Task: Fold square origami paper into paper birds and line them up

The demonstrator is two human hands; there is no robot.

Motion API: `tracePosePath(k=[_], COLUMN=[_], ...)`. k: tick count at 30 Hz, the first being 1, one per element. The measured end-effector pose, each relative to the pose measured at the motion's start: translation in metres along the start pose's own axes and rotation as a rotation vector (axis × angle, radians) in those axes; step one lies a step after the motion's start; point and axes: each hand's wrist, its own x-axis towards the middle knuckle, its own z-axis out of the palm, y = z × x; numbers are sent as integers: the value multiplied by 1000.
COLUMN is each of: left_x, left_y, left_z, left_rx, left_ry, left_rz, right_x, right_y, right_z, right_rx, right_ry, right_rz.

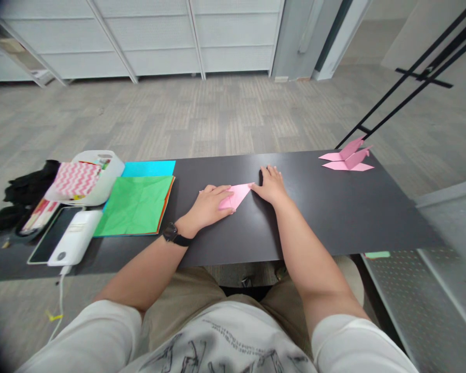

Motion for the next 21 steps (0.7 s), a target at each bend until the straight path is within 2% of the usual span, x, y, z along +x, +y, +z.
tracePosePath(k=[14, 21], left_x=[-1, -2], left_y=[0, -2], left_z=[-2, -1], left_rx=[25, -5], left_ry=[-37, -6], left_rz=[2, 34], right_x=[3, -5], right_y=[-2, -4], right_z=[4, 1], right_rx=[3, -21], right_ry=[63, 16], right_rz=[60, -2])
